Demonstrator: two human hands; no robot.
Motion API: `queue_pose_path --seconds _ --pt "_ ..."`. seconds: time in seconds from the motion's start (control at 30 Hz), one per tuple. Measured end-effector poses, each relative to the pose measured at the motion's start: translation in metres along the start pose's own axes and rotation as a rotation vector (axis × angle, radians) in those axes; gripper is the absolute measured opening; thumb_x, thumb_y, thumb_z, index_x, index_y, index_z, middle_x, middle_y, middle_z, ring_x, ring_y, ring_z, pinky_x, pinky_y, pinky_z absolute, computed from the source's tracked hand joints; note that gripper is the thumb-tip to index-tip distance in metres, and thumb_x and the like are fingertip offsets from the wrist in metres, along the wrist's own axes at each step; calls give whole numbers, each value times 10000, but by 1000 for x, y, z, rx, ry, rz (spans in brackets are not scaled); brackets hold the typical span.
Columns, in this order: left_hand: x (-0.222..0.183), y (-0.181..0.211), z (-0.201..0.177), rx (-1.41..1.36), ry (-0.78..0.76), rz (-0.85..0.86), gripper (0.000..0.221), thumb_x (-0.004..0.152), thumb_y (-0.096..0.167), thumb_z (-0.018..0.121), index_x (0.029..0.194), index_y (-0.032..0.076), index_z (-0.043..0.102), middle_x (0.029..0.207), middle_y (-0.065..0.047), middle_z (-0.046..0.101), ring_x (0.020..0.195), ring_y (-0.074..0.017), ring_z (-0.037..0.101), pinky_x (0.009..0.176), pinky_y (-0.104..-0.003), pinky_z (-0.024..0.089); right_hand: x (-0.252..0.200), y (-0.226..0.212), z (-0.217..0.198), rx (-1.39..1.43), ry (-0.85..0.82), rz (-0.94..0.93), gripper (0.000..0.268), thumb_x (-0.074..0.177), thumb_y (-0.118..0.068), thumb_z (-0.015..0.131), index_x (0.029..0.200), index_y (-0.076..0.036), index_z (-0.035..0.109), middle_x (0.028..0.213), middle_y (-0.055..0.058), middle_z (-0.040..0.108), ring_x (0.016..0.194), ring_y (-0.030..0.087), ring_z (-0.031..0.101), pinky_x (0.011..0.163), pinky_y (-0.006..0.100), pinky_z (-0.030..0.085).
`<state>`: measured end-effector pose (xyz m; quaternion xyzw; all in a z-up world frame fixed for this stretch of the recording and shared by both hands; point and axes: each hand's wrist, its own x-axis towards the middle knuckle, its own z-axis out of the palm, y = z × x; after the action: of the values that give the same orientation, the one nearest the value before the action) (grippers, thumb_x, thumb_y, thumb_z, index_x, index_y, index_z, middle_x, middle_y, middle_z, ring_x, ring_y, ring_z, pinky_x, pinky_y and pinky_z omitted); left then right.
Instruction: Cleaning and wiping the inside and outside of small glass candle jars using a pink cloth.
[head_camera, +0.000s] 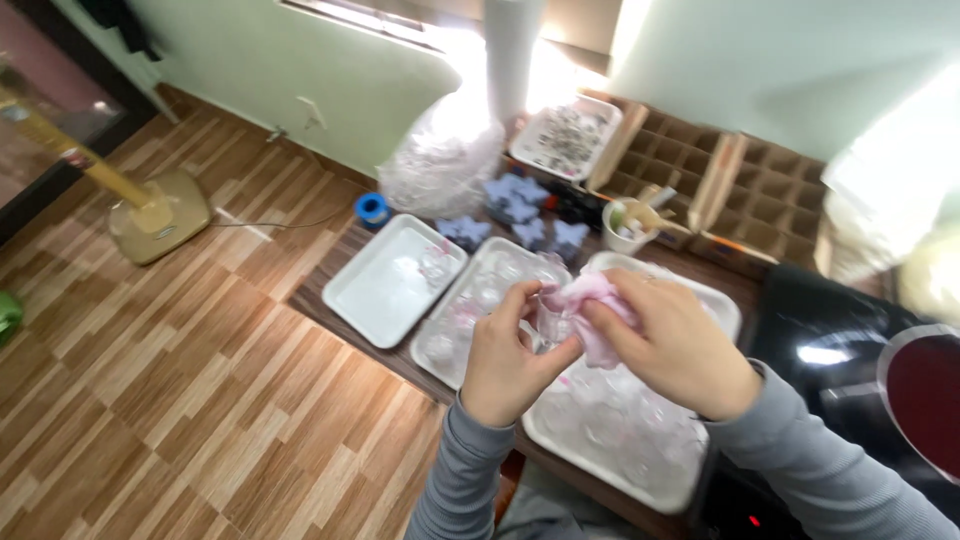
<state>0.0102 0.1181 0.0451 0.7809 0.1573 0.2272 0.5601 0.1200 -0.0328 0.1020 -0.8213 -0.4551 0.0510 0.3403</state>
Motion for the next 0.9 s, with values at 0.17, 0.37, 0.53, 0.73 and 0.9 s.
queue_pose_path --seconds 0.17,0.37,0.53,0.73,0.9 --pt "-21 -19 51 -376 -355 -5 636 825 123 838 1395 6 580 1056 -89 665 820 -84 582 663 -241 495 -76 51 -13 455 -14 302 333 999 -260 532 1227 -50 653 903 24 720 765 114 673 693 281 550" --pt "-51 -42 109 -844 -618 -108 539 1024 56 608 1528 15 423 1379 -138 623 960 -137 672 739 -288 572 -153 92 -9 862 150 355 418 1098 -263 480 1393 16 582 1147 48 685 994 88 620 842 248 508" --pt "-59 -32 119 -836 -634 -91 443 1074 104 561 1488 5 438 1424 -157 612 947 -157 669 730 -308 586 -185 97 -6 905 167 308 515 1045 -228 542 1495 12 468 1315 70 658 1123 113 626 949 270 514" --pt "-62 -33 118 -1055 -656 -257 466 1068 52 531 1525 29 442 1443 -154 563 929 -169 648 745 -303 564 -184 86 2 791 163 206 710 915 -81 702 1543 13 386 1389 78 582 1276 142 563 1077 320 465" --pt "-63 -16 110 -996 -622 -236 443 1137 202 426 1548 38 420 1483 -135 554 1077 -145 642 802 -284 560 -180 82 13 893 227 234 718 951 -116 700 1572 22 368 1397 82 572 1269 139 568 1071 310 478"
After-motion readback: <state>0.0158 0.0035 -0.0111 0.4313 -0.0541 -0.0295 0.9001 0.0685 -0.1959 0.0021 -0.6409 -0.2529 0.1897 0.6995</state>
